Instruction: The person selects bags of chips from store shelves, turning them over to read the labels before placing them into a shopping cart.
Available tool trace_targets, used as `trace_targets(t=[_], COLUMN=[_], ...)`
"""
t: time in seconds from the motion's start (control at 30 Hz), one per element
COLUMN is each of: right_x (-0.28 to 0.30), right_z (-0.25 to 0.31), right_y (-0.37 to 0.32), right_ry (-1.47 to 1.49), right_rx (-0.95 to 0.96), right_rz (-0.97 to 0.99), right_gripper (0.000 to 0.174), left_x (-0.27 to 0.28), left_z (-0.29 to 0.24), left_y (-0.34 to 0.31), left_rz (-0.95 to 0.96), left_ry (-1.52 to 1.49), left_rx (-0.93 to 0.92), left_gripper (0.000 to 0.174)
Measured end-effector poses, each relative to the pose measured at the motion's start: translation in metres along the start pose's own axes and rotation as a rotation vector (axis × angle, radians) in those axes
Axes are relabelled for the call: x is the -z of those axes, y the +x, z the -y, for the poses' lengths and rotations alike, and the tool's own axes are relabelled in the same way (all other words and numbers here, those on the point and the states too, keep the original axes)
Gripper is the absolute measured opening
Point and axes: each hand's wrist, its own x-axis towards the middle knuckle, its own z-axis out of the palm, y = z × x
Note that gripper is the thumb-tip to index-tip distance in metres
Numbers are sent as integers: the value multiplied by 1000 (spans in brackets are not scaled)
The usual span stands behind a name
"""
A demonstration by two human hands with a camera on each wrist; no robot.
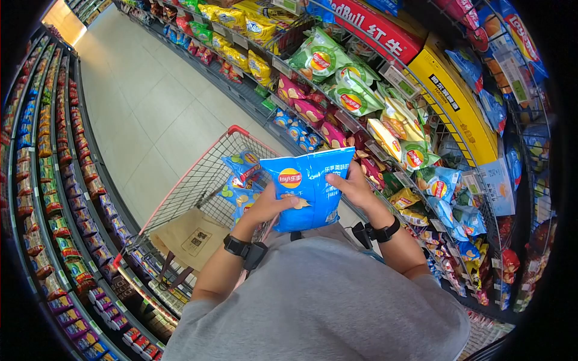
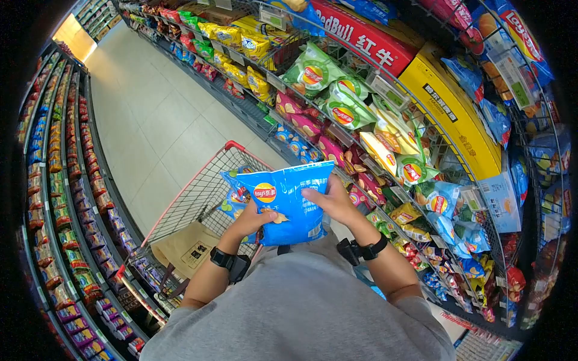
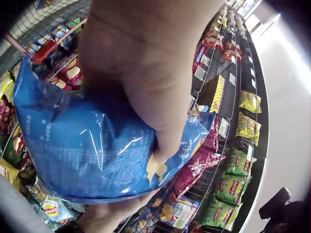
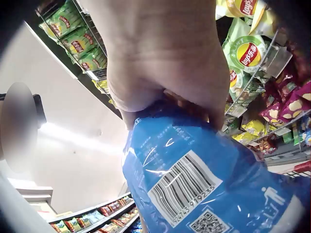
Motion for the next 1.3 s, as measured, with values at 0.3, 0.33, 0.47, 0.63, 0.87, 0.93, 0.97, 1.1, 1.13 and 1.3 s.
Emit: trace_targets(t=[0.3,0.33,0.47,0.63,0.87,0.93,0.97,1.1,1.13,1.3], right_x=[-9,-9,-10,-9,-5,-1,-3,-11,-11,-14], right_z=[-11,-12,-14,-16,-19,-31,-31,-42,-45,-46], right_y=[9,9,9,7,5,3,2,1,1,6], right_ry=[-12,-29,-28,-43,-13,-6,3,181,271,458], right_rx=[71,76,78,55,-55,-66,-108,-258,-312,-541], right_rz=[-173,-179,-190,-182,-94,49,81,113,97,-18], right_gripper=[35,35,34,34,58,67,69,66,64,56], left_x=[-12,-14,-15,-18,-20,-15,-14,-14,-14,-8], left_z=[-1,-3,0,-3,-5,3,3,-5,-6,7], left_y=[4,4,7,6,7,8,9,12,12,17], left_rz=[-149,-161,-174,-199,-268,-307,-309,-344,-353,-307], left_ry=[94,124,69,67,44,5,-24,-126,-146,-193], left_rx=[-274,-261,-228,-184,-165,-144,-156,-114,-77,89], left_gripper=[88,89,86,78,65,62,60,58,58,63])
